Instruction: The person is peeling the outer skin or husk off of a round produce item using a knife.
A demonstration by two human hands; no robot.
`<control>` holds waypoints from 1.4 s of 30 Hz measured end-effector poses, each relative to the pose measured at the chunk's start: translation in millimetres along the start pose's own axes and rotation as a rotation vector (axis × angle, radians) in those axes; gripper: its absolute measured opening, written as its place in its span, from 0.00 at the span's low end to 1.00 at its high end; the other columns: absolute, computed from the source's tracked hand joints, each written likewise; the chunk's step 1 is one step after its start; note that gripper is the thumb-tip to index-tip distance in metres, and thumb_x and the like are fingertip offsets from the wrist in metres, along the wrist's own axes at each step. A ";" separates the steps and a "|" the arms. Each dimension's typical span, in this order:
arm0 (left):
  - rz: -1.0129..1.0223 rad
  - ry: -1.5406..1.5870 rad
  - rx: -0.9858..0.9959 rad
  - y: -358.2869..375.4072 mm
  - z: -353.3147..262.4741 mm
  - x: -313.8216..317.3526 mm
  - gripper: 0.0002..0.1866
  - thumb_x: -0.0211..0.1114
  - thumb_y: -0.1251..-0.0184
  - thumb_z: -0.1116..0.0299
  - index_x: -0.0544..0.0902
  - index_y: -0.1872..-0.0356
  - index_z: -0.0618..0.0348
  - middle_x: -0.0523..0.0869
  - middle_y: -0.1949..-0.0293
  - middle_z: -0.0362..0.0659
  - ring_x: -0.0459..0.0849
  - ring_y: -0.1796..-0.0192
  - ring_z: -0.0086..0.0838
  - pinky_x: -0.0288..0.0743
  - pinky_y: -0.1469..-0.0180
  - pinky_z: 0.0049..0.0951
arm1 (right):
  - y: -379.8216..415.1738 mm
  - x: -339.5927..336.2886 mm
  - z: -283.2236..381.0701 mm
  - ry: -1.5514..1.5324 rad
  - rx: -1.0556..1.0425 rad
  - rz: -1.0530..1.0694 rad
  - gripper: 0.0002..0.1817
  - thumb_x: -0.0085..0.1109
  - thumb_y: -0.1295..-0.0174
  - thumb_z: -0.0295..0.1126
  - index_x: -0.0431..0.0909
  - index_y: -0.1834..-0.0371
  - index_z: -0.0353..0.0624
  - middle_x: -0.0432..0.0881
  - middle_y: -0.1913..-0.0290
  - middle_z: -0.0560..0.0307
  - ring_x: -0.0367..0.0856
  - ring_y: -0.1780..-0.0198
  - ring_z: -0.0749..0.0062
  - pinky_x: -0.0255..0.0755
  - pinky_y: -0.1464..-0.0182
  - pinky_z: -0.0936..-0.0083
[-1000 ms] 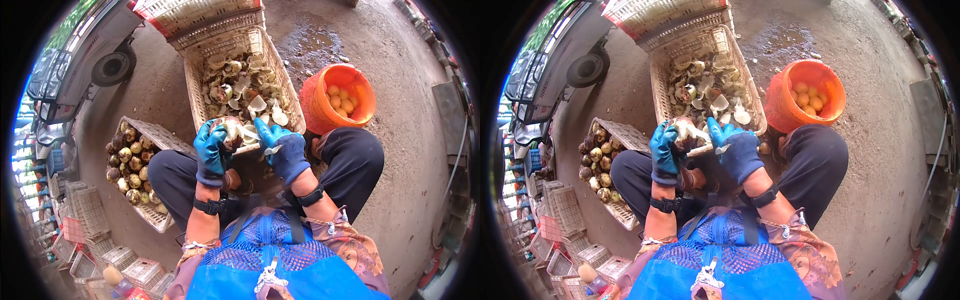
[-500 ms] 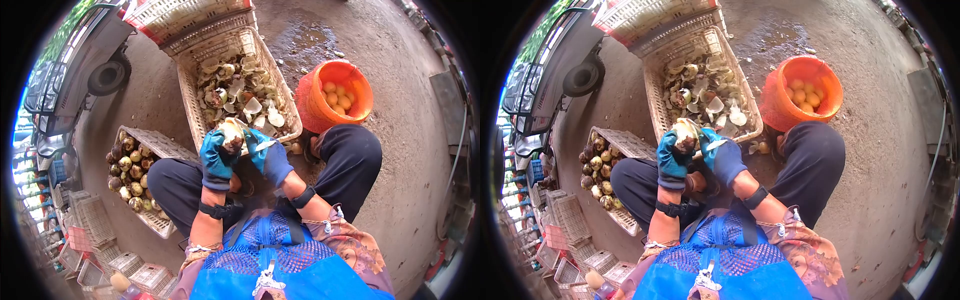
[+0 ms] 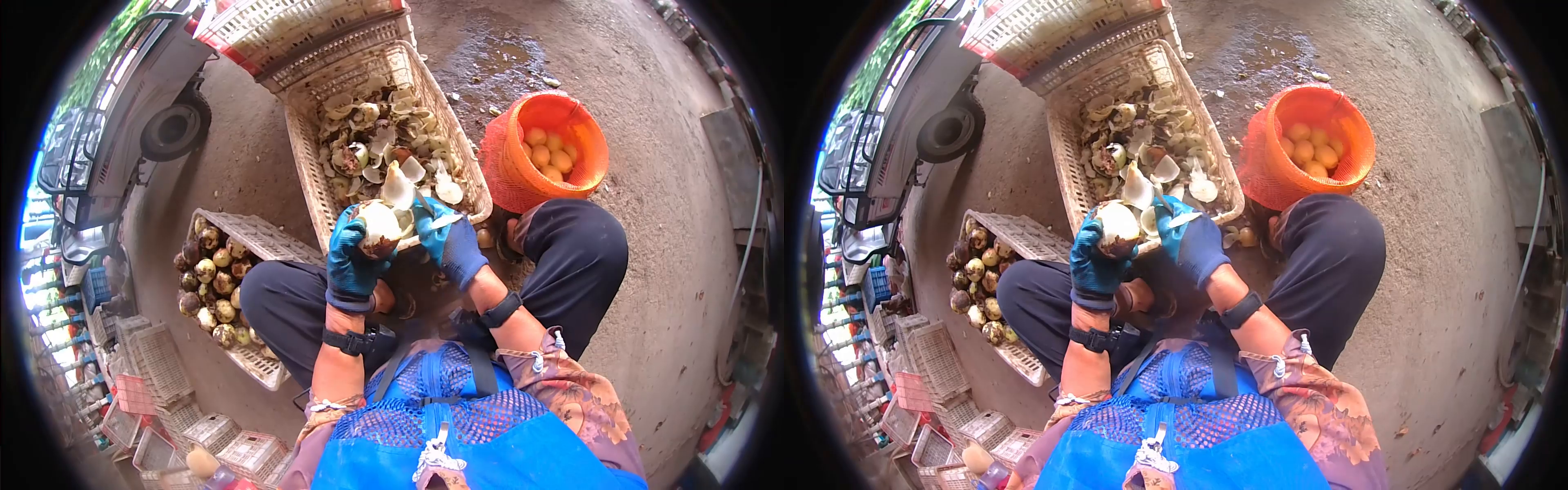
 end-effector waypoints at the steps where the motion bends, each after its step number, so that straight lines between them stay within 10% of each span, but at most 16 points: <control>1: 0.014 0.086 -0.045 0.5 1.7 1.2 0.23 0.64 0.38 0.71 0.73 0.41 0.62 0.80 0.46 0.43 0.80 0.44 0.30 0.77 0.42 0.29 | -0.8 -0.5 -0.4 -0.003 0.049 0.002 0.19 0.48 0.30 0.47 0.82 0.47 0.51 0.83 0.55 0.39 0.81 0.52 0.43 0.76 0.53 0.57; 6: 0.143 -0.154 0.011 3.2 -0.3 4.5 0.27 0.63 0.38 0.64 0.72 0.37 0.57 0.80 0.45 0.45 0.80 0.44 0.36 0.79 0.45 0.41 | -15.5 8.3 -36.3 -0.099 0.217 -0.049 0.22 0.47 0.31 0.48 0.79 0.42 0.51 0.84 0.54 0.39 0.82 0.50 0.44 0.76 0.50 0.57; 8: 0.119 0.304 -0.232 5.5 0.4 13.8 0.28 0.63 0.39 0.59 0.74 0.36 0.51 0.82 0.46 0.46 0.82 0.47 0.42 0.78 0.47 0.54 | -7.6 -8.0 -15.0 0.071 0.067 -0.152 0.24 0.47 0.31 0.49 0.78 0.39 0.50 0.84 0.54 0.40 0.82 0.50 0.44 0.76 0.49 0.58; 13: -0.066 0.031 -0.084 -1.6 -6.7 9.3 0.25 0.63 0.37 0.61 0.74 0.37 0.50 0.82 0.49 0.41 0.84 0.53 0.35 0.83 0.59 0.36 | 4.8 -33.4 8.7 -0.010 -0.272 -0.378 0.20 0.56 0.35 0.36 0.78 0.40 0.52 0.85 0.52 0.44 0.84 0.54 0.48 0.79 0.54 0.61; 21: -0.245 0.136 -0.142 -0.5 1.0 -1.8 0.15 0.65 0.36 0.64 0.82 0.49 0.50 0.86 0.55 0.41 0.86 0.56 0.33 0.84 0.57 0.32 | 23.3 -14.0 16.7 0.570 -0.540 -0.106 0.25 0.55 0.35 0.38 0.70 0.33 0.61 0.81 0.70 0.53 0.82 0.73 0.54 0.73 0.75 0.60; 33: -0.161 -0.187 -0.093 -4.3 -14.8 9.3 0.28 0.66 0.42 0.69 0.72 0.38 0.56 0.82 0.53 0.42 0.84 0.56 0.30 0.83 0.59 0.29 | 17.5 -14.9 16.8 0.746 -0.410 -0.047 0.25 0.52 0.34 0.34 0.71 0.33 0.62 0.83 0.65 0.55 0.84 0.68 0.60 0.75 0.72 0.61; 42: -0.066 -0.289 -0.044 -2.0 6.0 28.4 0.40 0.71 0.46 0.72 0.63 0.31 0.61 0.81 0.49 0.48 0.83 0.51 0.34 0.81 0.50 0.34 | -13.5 -7.2 -18.1 0.224 -0.115 -0.032 0.22 0.52 0.35 0.40 0.75 0.36 0.62 0.85 0.52 0.44 0.84 0.54 0.48 0.78 0.53 0.57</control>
Point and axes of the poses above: each hand's wrist, its own y-axis away from the middle knuckle, its own x-axis out of the palm, z = x × y, the point moved 5 cm from there along -y, towards the middle knuckle
